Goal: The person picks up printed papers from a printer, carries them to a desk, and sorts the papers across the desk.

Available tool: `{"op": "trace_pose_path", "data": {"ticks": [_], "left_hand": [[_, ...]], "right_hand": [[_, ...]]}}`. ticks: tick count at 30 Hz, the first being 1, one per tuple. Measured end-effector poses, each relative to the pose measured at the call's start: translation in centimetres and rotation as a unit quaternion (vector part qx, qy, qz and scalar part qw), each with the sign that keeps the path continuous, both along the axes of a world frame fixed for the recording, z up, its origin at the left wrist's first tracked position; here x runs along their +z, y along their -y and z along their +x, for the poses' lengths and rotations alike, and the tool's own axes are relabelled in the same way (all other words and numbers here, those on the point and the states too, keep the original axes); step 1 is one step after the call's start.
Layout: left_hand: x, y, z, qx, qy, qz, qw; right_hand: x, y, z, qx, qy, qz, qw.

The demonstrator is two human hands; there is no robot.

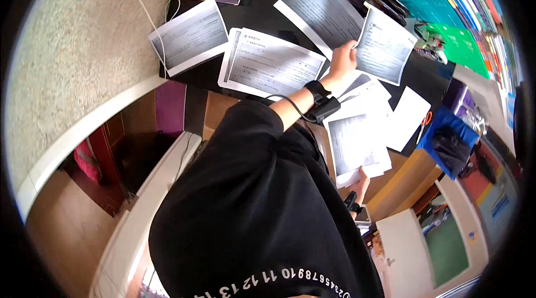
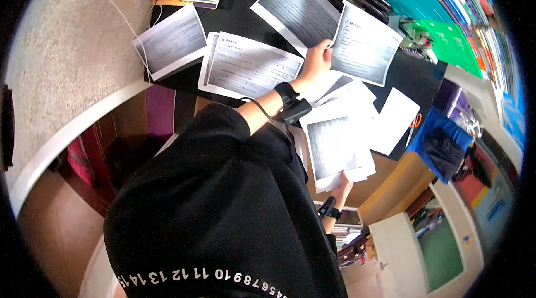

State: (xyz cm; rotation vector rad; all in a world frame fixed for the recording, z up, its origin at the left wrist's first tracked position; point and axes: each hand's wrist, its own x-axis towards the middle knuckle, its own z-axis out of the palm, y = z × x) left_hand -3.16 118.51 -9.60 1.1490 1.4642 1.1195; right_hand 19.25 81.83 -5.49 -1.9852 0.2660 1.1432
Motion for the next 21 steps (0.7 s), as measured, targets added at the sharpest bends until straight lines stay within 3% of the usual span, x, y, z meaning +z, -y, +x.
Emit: {"op": "trace_pose_path", "data": {"ticks": [1, 3, 7, 8, 10, 11, 12, 14, 16, 21], "left_hand": [[-0.4, -0.4, 1.3, 0.042, -0.012, 0.062, 0.997], [-0.2, -0.7, 3.2, 0.067, -0.008, 0.065, 0.996], [-3.5, -0.4, 6.4, 0.027, -0.029, 0.041, 0.998], [-5.0, -0.2, 7.8, 0.009, -0.046, 0.035, 0.998], [-9.4, 0.7, 10.6, -0.010, 0.054, -0.060, 0.997], [-10.0, 0.9, 11.3, -0.024, -0.016, -0.006, 1.000], [-10.4, 1.3, 11.8, -0.025, 0.032, -0.058, 0.997], [-11.2, 1.5, 12.7, -0.077, -0.083, -0.035, 0.993], [-11.1, 1.6, 13.6, -0.101, -0.054, -0.087, 0.990], [-12.4, 0.6, 15.7, -0.094, 0.011, -0.224, 0.970]], "right_hand": [[-0.1, -0.2, 1.3, 0.050, 0.015, -0.032, 0.998], [-1.0, -0.9, 3.1, 0.143, 0.044, -0.088, 0.985], [-4.0, -2.0, 6.1, 0.106, 0.022, -0.004, 0.994], [-3.5, -3.1, 6.3, 0.136, 0.015, -0.035, 0.990], [-2.0, -5.1, 7.5, 0.182, 0.021, -0.099, 0.978], [-2.4, -4.8, 8.8, 0.195, 0.040, -0.080, 0.977], [-3.3, -4.3, 9.2, 0.207, 0.060, -0.058, 0.975], [-3.1, -4.2, 10.6, 0.233, 0.051, -0.026, 0.971], [-1.2, -5.6, 10.1, 0.195, 0.049, -0.010, 0.979], [-2.4, -4.0, 11.5, 0.159, 0.035, -0.011, 0.987]]}}
